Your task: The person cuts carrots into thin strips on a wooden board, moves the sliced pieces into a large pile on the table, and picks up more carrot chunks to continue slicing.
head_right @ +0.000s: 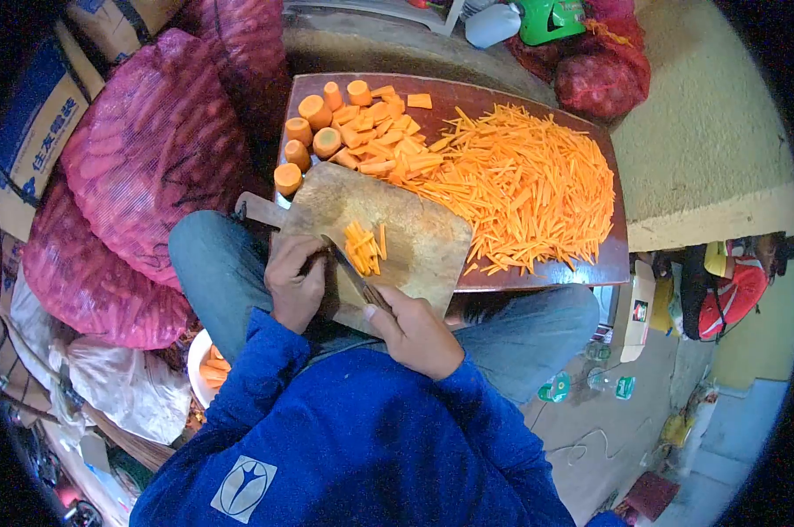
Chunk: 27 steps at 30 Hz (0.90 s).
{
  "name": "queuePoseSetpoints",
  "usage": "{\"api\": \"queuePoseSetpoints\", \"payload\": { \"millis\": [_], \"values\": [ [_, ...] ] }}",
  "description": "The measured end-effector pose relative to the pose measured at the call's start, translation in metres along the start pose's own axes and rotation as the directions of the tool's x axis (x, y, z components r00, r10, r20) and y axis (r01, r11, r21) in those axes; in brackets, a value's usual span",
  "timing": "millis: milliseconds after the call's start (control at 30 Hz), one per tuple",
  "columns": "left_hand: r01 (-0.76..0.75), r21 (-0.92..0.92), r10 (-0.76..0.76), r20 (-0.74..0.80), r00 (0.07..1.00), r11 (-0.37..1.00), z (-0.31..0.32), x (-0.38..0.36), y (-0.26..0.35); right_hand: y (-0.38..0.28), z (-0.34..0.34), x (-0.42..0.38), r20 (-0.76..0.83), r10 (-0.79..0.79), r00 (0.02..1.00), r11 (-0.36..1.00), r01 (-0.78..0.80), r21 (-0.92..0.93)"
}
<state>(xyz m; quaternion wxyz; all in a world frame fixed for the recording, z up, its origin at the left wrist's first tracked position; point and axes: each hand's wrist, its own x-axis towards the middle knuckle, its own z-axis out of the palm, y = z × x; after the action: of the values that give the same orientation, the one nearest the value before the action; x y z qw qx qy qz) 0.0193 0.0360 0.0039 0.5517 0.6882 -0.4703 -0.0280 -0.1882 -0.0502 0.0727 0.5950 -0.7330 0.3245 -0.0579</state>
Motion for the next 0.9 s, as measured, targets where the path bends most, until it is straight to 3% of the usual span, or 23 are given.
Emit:
{"api": "queuePoseSetpoints", "payload": {
  "millis": [67,133,200,300,433,533,600,667,733,800,867,900],
  "values": [
    [0.045,0.000,-0.045,0.002,0.999,0.999,0.000,0.000,0.000,0.010,-0.004,0.003,0.005,-0.085,0.996,0.987,0.085,-0.133],
    [0.000,0.052,-0.002,0.046,0.999,0.999,0.002,-0.003,-0.006,0.001,-0.022,0.003,-0.027,-0.027,0.999,0.977,0.020,-0.210],
    [-0.053,0.100,0.044,0.086,0.995,0.994,0.004,-0.002,-0.008,0.012,-0.043,0.007,-0.170,-0.216,0.962,0.928,0.148,-0.342],
    [-0.115,0.173,0.090,0.147,0.985,0.978,0.005,-0.001,-0.006,0.021,-0.093,0.014,-0.304,-0.183,0.935,0.900,0.035,-0.435],
    [-0.136,0.168,0.107,0.171,0.980,0.976,0.006,-0.002,-0.010,0.029,-0.150,0.014,-0.421,-0.094,0.902,0.918,-0.085,-0.388],
    [-0.135,0.182,0.100,0.189,0.977,0.974,0.005,-0.001,-0.008,0.020,-0.169,0.009,-0.488,0.005,0.873,0.971,-0.122,-0.207],
    [-0.146,0.185,0.108,0.202,0.973,0.972,0.005,0.002,-0.006,0.019,-0.176,0.009,-0.541,-0.235,0.807,0.930,0.024,-0.367],
    [-0.088,0.183,0.044,0.234,0.971,0.979,0.005,0.005,-0.003,0.022,-0.173,0.009,-0.581,-0.296,0.758,0.918,0.057,-0.392],
    [-0.039,0.103,0.012,0.249,0.968,0.994,0.008,0.015,0.004,0.023,-0.162,0.006,-0.534,-0.399,0.746,0.786,-0.022,-0.617],
    [0.020,0.028,-0.027,0.266,0.964,0.999,0.010,0.034,0.021,0.023,-0.152,0.000,-0.481,-0.420,0.769,0.733,-0.025,-0.679],
    [-0.166,0.043,0.154,0.212,0.965,0.985,0.014,0.072,0.054,0.012,-0.139,-0.007,-0.289,-0.561,0.776,0.509,0.047,-0.860],
    [-0.266,0.020,0.255,0.229,0.939,0.964,0.022,0.089,0.062,0.015,-0.134,-0.009,-0.264,-0.563,0.783,0.493,0.062,-0.868]
  ]
}}
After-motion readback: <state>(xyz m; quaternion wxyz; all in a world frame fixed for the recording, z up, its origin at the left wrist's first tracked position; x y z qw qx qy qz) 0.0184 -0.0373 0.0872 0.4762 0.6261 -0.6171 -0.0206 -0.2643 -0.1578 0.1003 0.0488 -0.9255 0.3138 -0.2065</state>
